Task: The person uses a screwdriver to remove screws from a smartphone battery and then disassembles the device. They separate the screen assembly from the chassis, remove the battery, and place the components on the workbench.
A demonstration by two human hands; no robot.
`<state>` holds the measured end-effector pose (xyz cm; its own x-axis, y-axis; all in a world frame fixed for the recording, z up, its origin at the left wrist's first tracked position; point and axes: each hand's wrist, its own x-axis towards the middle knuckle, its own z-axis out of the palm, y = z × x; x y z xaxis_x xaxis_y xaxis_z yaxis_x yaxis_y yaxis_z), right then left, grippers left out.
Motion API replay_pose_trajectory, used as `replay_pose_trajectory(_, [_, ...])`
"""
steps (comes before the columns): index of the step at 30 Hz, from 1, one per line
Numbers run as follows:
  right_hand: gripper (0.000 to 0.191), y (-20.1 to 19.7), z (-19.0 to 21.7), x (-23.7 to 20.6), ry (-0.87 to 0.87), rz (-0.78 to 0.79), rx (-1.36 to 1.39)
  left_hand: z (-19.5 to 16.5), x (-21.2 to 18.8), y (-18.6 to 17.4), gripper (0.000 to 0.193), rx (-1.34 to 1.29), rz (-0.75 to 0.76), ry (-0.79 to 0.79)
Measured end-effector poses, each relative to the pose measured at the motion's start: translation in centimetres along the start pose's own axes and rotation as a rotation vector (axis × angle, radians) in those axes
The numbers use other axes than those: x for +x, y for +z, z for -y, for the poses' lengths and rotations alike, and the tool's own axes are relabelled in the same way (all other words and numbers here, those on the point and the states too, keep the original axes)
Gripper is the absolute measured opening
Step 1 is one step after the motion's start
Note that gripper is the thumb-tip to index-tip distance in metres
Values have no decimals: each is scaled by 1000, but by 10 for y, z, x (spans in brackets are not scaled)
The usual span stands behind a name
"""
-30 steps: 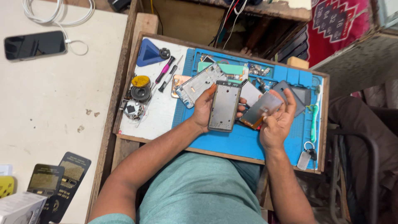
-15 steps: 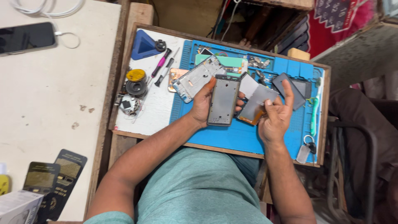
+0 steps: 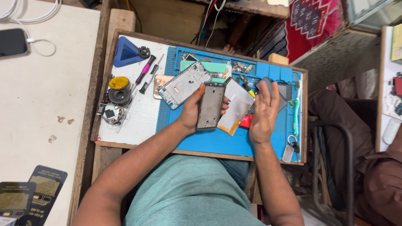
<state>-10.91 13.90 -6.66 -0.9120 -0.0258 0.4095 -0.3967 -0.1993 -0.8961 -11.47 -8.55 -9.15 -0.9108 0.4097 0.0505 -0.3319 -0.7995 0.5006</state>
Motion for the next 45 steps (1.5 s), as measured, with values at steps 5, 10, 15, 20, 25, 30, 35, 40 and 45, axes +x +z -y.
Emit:
replay_pose_trajectory(5, [44, -24, 24, 16, -9, -127, -350, 0, -6, 3, 64, 338, 273, 43])
replay_pose_trajectory(10, [30, -23, 49, 39, -110, 60, -1036, -6, -15, 14, 69, 255, 358, -184])
replay_pose_trajectory(15, [19, 1, 34, 69, -172, 278, -1451, -7, -28, 27, 69, 317, 586, -418])
replay_pose_trajectory(20, [14, -1, 28, 83, -139, 299, -1583, -1, -31, 34, 70, 484, 631, -566])
replay_pose_trajectory(25, [17, -19, 28, 79, -79, 263, -1514, 3, -30, 31, 73, 646, 528, -586])
replay_pose_trajectory(30, [16, -32, 24, 72, -66, 115, -1365, -1, -35, 34, 74, 670, 475, -554])
replay_pose_trajectory(35, [19, -44, 23, 70, -65, 62, -1266, -11, -39, 35, 70, 576, 329, -495])
replay_pose_trajectory(40, [32, -50, 25, 74, -79, 200, -1237, -16, -35, 27, 69, 542, 255, -437])
replay_pose_trajectory(45, [53, -56, 30, 74, -2, 287, -1324, -10, -32, 24, 70, 533, 272, -444])
